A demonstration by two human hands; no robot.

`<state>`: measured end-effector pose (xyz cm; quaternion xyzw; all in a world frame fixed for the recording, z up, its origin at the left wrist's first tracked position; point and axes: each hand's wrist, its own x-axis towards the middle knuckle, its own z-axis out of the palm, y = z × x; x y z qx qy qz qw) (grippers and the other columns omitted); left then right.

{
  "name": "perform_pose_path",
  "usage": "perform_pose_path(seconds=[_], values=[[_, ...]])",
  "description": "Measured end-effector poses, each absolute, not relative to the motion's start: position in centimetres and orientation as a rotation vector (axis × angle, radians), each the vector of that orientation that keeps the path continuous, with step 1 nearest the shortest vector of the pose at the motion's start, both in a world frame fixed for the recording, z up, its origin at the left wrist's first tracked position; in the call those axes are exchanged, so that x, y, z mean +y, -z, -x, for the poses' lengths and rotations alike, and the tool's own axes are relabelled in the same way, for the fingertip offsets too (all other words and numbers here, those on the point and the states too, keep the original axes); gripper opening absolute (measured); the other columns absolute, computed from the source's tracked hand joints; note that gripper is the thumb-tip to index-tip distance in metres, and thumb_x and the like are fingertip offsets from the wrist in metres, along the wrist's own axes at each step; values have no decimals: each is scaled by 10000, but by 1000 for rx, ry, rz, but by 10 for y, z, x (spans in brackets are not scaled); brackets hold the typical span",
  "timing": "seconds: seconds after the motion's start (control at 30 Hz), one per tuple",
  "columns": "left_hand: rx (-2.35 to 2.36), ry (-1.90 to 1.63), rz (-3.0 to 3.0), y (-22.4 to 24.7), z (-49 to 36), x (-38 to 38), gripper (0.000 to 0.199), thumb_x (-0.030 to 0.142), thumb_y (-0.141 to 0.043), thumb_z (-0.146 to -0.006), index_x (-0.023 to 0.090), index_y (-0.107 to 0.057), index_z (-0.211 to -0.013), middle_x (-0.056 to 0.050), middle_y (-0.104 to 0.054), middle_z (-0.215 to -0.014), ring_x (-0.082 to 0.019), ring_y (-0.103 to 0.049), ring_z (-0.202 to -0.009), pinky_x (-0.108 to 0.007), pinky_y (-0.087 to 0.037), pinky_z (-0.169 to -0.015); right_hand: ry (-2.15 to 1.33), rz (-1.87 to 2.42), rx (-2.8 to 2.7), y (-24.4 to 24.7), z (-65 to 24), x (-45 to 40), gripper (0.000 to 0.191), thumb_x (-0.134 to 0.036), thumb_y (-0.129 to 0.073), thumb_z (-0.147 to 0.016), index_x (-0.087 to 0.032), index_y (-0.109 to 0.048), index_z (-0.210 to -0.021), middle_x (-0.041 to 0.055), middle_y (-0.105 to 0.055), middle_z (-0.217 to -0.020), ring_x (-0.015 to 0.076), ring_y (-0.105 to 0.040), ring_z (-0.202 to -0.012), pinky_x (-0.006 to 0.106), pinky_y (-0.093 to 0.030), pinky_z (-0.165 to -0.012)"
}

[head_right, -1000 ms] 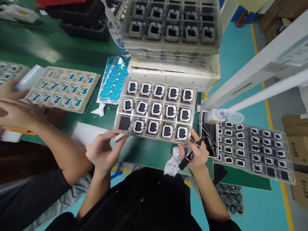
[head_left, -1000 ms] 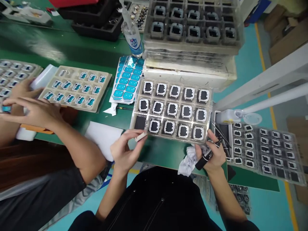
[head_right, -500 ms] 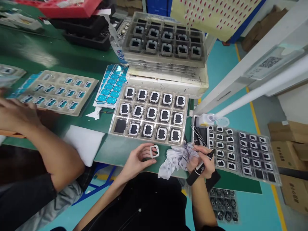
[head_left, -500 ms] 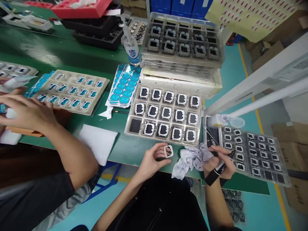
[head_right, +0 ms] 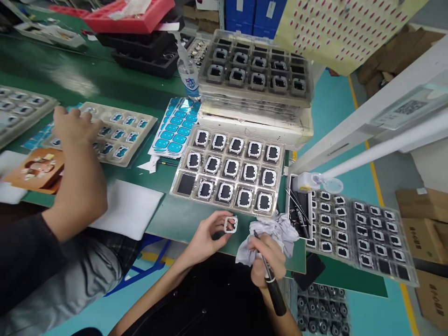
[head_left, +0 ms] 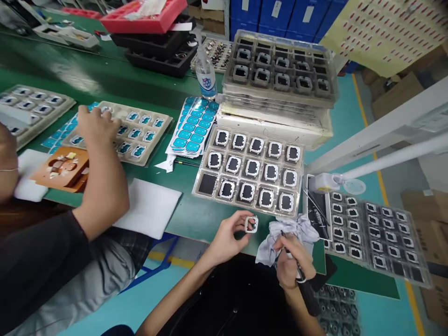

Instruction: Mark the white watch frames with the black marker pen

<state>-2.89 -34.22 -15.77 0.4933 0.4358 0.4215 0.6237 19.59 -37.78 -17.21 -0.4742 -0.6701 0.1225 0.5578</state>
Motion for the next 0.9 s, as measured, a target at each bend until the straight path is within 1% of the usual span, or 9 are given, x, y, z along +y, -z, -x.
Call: perform_pose_path(seconds=[0.07, 0.17, 0.27, 0.33, 0.47, 0.53, 0.7, 0.83, 0.9], values=[[971, -978, -1043, 161, 31, -340, 541, 184, -927, -887, 216, -713, -1382, -99, -843, -1225, -208, -840, -1078, -312, -692, -991, -403, 1084, -1525, 167, -181, -381, 322, -383, -595, -1125, -315, -789, -1373, 23, -762, -797, 289, -794, -629, 485, -684, -563], [972, -982, -988, 163, 32, -339, 553, 211, -1008, -835, 213, -730, -1313, -82, -853, -1167, -193, -839, -1031, -287, -688, -960, -538, 1119, -1361, 157, -161, -378, 306, -282, -680, -1085, -316, -731, -1385, 13, -807, -826, 297, -849, -693, 469, -728, -613], [992, -1000, -1028, 162, 30, -341, 479, 208, -982, -883, 219, -746, -1300, -71, -861, -1144, -199, -858, -1040, -300, -702, -984, -617, 1080, -1261, 151, -151, -374, 202, -258, -720, -1076, -315, -653, -1257, -14, -812, -808, 313, -908, -833, 506, -789, -769], [1020, -1023, -1093, 161, 29, -343, 474, 222, -971, -917, 224, -759, -1341, -73, -868, -1146, -218, -875, -1057, -333, -717, -1022, -657, 1073, -1245, 151, -150, -373, 138, -249, -721, -1087, -309, -621, -1162, -18, -812, -787, 326, -931, -942, 506, -800, -822], [1085, -1021, -1139, 158, 29, -348, 468, 297, -974, -956, 236, -778, -1376, -66, -870, -1136, -231, -882, -1074, -370, -731, -1076, -699, 1114, -1235, 156, -151, -376, 175, -200, -770, -1075, -293, -621, -1071, -29, -797, -753, 343, -937, -1062, 479, -796, -886], [1091, -1038, -1171, 158, 29, -350, 452, 294, -976, -959, 238, -782, -1363, -57, -868, -1124, -223, -885, -1047, -360, -749, -1053, -705, 1120, -1251, 158, -151, -376, 172, -200, -792, -1066, -288, -644, -1079, -26, -805, -773, 354, -933, -1096, 507, -794, -932], [1105, -1047, -1252, 155, 29, -351, 390, 255, -938, -994, 245, -784, -1352, -53, -891, -1229, -218, -913, -1083, -329, -766, -1050, -647, 1121, -1309, 150, -149, -370, 156, -170, -799, -1037, -282, -694, -1067, -34, -805, -771, 326, -942, -987, 462, -813, -848], [1145, -1050, -1307, 156, 28, -354, 363, 228, -903, -1013, 245, -798, -1360, -43, -905, -1253, -214, -920, -1102, -313, -762, -1065, -560, 1194, -1414, 143, -147, -367, 201, -109, -831, -981, -272, -733, -1045, 2, -882, -921, 312, -942, -1027, 423, -818, -894], [1180, -1056, -1329, 157, 27, -356, 349, 227, -889, -1018, 242, -809, -1358, -38, -910, -1248, -211, -919, -1105, -308, -758, -1070, -521, 1218, -1441, 141, -145, -366, 205, -103, -840, -972, -271, -742, -1035, 7, -899, -968, 291, -942, -986, 410, -820, -911]])
